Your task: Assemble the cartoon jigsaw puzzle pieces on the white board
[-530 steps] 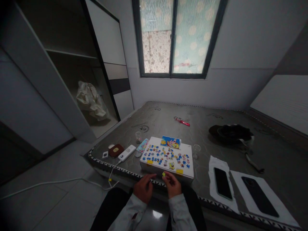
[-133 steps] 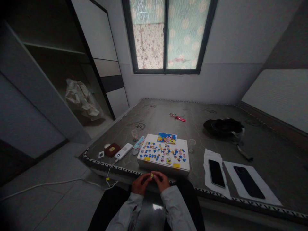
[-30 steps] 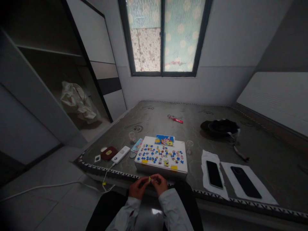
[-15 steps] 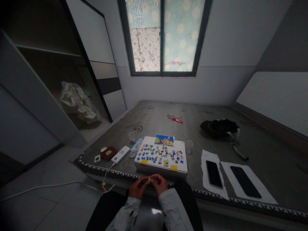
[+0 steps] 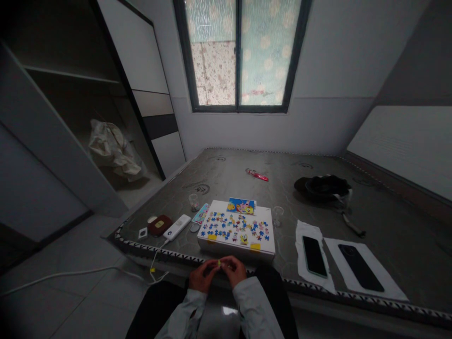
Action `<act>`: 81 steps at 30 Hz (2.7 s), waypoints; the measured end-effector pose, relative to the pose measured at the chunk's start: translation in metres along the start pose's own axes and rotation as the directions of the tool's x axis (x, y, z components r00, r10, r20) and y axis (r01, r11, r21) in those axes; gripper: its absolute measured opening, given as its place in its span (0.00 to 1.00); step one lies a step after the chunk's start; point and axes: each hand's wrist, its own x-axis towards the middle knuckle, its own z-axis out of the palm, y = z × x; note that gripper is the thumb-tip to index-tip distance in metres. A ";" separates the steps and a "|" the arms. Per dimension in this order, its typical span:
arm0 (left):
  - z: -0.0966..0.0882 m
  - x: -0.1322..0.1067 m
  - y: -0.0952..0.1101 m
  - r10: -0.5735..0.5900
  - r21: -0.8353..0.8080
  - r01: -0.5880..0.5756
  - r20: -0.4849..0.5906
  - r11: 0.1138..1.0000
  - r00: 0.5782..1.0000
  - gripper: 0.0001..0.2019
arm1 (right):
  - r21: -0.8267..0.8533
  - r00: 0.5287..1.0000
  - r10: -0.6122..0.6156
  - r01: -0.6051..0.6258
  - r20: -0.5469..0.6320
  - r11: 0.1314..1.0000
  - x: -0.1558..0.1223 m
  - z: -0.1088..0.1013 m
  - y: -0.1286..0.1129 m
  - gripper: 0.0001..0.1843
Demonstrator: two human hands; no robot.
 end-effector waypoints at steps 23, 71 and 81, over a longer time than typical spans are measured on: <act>0.002 0.000 0.000 -0.017 -0.001 0.017 0.009 1.000 1.000 0.09 | 0.082 0.998 0.062 -0.063 0.012 0.995 0.003 -0.003 0.020 0.29; -0.008 0.000 0.007 -0.048 0.045 0.047 0.035 0.998 0.998 0.10 | 0.082 0.999 0.042 -0.040 -0.019 0.996 -0.007 0.008 -0.008 0.29; -0.010 0.001 0.006 -0.077 0.045 0.074 0.070 0.996 0.995 0.11 | 0.074 0.999 0.044 -0.042 -0.031 0.996 -0.005 0.009 -0.005 0.29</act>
